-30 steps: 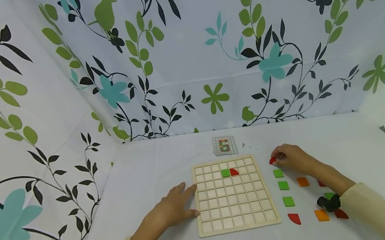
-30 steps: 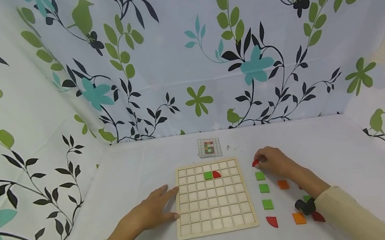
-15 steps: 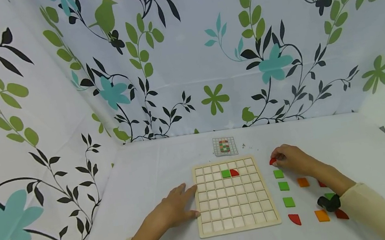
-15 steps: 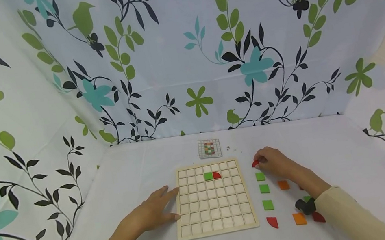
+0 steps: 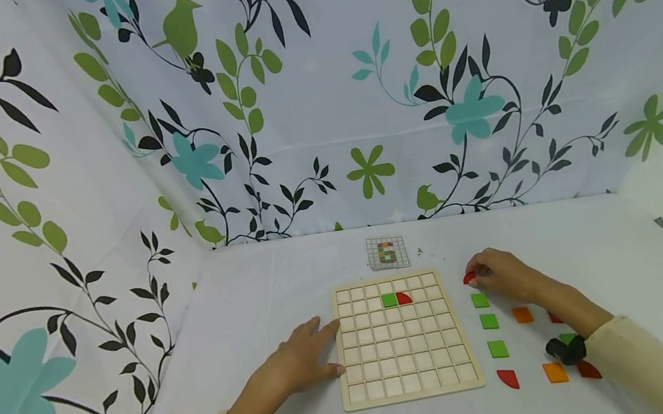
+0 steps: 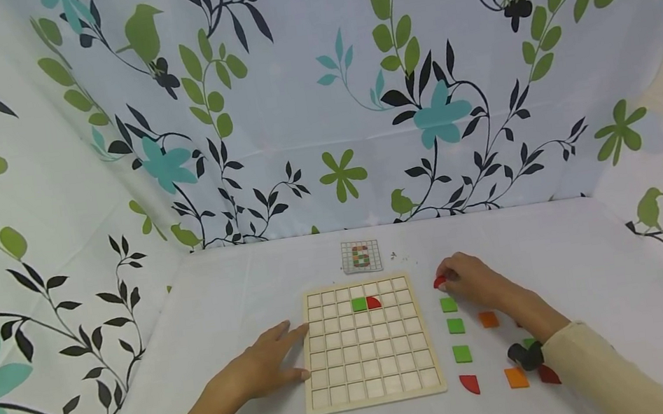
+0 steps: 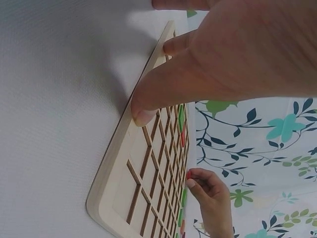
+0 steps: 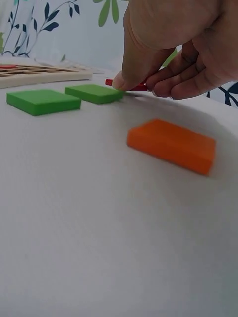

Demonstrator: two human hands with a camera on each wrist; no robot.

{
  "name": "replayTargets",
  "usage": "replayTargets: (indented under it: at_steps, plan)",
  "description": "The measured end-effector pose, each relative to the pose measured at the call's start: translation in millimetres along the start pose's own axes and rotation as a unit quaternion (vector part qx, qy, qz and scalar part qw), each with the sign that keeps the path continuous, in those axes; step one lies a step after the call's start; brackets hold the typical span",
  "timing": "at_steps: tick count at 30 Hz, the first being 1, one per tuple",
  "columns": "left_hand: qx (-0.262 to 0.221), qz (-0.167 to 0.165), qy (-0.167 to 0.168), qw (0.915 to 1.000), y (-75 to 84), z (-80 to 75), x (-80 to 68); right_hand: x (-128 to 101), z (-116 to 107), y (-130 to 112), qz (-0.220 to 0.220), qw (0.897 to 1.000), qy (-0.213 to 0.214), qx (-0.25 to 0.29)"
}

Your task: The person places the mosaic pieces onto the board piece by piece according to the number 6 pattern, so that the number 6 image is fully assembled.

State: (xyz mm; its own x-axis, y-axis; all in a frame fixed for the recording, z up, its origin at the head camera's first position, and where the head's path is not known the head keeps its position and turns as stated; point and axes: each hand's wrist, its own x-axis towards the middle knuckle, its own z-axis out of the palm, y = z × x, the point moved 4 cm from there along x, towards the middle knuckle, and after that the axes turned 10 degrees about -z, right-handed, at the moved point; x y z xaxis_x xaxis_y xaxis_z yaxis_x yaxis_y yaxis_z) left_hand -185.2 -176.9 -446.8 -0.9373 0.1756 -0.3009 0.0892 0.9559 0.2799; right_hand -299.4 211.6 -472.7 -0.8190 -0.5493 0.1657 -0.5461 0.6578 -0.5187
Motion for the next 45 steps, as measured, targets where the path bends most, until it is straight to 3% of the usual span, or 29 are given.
replayTargets:
  at_steps: [20,34,45]
  plan:
    - [0.006,-0.006,-0.003,1.0,-0.1,-0.6,-0.3,39.5,26.4,-62.4,-0.044,0.999,-0.019,0.024]
    - [-0.002,-0.009,-0.008,0.9999,-2.9,-1.8,2.0,71.4,60.4,-108.1,-0.136,0.99,-0.029,0.032]
    - [-0.002,-0.009,-0.01,0.9999,-2.6,0.1,1.9,87.4,78.4,-126.1,-0.14,0.988,-0.062,0.028]
